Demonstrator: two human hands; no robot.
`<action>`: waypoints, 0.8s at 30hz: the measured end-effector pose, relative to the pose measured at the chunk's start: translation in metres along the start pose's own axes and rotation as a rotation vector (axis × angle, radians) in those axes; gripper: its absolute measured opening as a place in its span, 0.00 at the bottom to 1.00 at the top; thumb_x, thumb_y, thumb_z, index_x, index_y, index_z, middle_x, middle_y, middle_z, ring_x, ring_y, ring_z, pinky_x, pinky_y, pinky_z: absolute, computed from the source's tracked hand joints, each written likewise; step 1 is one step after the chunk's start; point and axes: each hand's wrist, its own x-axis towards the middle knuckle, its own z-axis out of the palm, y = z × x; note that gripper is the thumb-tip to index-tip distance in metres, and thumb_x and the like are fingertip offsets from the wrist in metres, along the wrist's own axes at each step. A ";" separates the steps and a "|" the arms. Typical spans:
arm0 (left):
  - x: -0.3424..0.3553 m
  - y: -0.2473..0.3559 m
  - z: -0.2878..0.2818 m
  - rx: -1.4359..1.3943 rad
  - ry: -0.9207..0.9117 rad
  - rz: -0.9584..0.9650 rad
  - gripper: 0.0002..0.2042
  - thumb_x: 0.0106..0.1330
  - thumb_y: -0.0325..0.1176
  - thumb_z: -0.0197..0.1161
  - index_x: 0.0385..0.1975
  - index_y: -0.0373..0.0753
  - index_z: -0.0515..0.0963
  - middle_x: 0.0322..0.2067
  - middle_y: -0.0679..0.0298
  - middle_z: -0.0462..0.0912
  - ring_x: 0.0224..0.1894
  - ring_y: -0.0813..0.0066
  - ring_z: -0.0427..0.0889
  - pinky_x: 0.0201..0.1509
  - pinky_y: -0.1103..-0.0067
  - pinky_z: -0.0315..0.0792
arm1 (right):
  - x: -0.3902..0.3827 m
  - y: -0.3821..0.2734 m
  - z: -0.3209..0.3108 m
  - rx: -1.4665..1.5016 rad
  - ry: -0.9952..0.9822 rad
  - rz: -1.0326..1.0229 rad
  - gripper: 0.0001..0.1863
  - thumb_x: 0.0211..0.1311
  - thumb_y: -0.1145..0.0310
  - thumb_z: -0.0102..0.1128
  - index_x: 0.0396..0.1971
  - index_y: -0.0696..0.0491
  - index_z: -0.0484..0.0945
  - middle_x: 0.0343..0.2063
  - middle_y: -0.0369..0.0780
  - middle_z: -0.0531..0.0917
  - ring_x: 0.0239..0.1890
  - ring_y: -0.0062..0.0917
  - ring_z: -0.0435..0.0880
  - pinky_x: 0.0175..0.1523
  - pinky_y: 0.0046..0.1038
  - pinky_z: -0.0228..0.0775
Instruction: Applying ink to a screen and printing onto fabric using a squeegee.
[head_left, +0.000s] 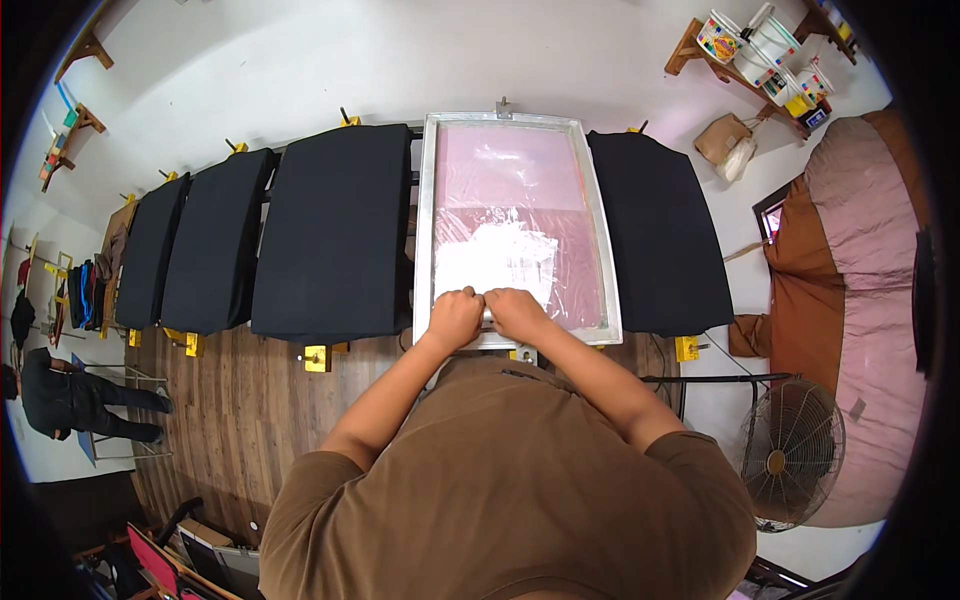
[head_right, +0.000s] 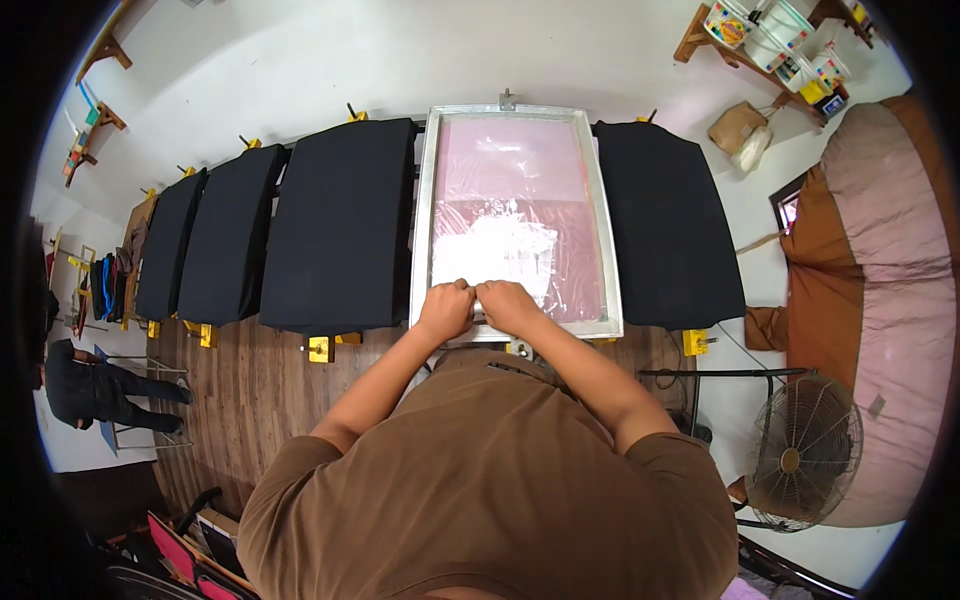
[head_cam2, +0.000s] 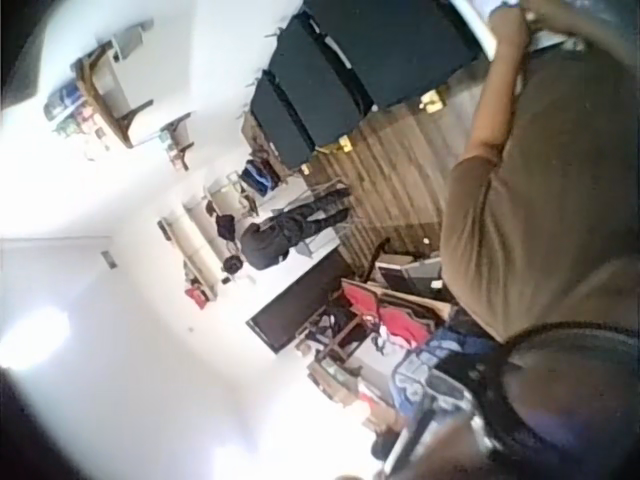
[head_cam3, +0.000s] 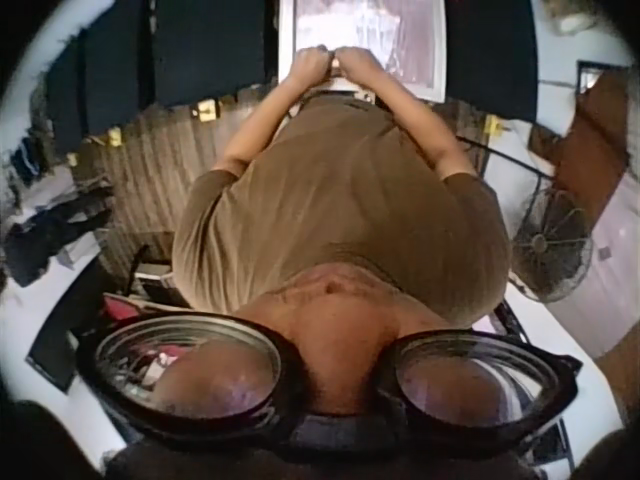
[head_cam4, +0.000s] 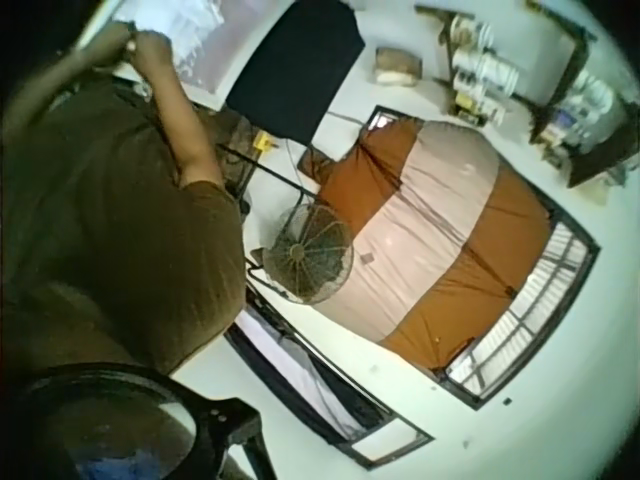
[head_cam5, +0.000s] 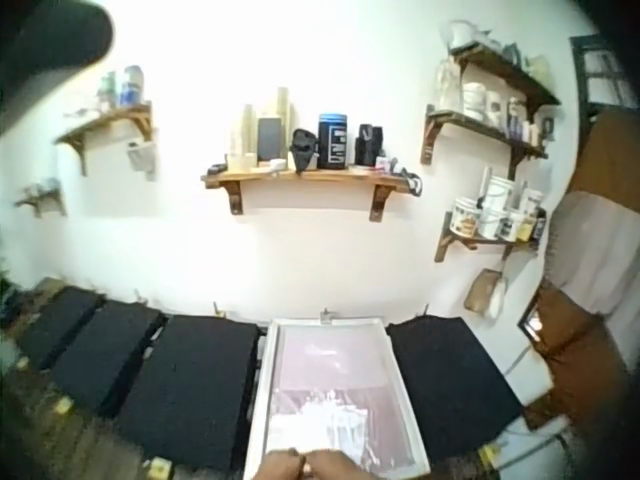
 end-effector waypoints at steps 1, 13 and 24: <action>0.005 -0.001 -0.006 0.016 -0.073 -0.016 0.03 0.51 0.29 0.65 0.22 0.37 0.82 0.26 0.52 0.83 0.27 0.53 0.85 0.34 0.64 0.79 | 0.004 0.004 -0.005 0.015 -0.025 0.000 0.07 0.50 0.74 0.59 0.31 0.59 0.78 0.28 0.50 0.83 0.34 0.47 0.84 0.42 0.45 0.78; 0.102 -0.052 -0.034 0.048 -0.335 -0.091 0.08 0.53 0.30 0.63 0.30 0.39 0.86 0.32 0.50 0.87 0.38 0.51 0.88 0.43 0.61 0.81 | 0.089 0.053 -0.042 0.066 -0.070 0.044 0.07 0.46 0.71 0.64 0.26 0.57 0.79 0.24 0.50 0.83 0.32 0.47 0.85 0.41 0.42 0.78; 0.092 -0.056 -0.013 0.064 -0.254 -0.047 0.06 0.51 0.29 0.65 0.27 0.38 0.85 0.30 0.50 0.87 0.35 0.51 0.88 0.41 0.62 0.82 | 0.087 0.049 -0.028 -0.055 -0.067 0.117 0.07 0.45 0.73 0.64 0.26 0.57 0.80 0.26 0.50 0.84 0.34 0.47 0.86 0.44 0.44 0.79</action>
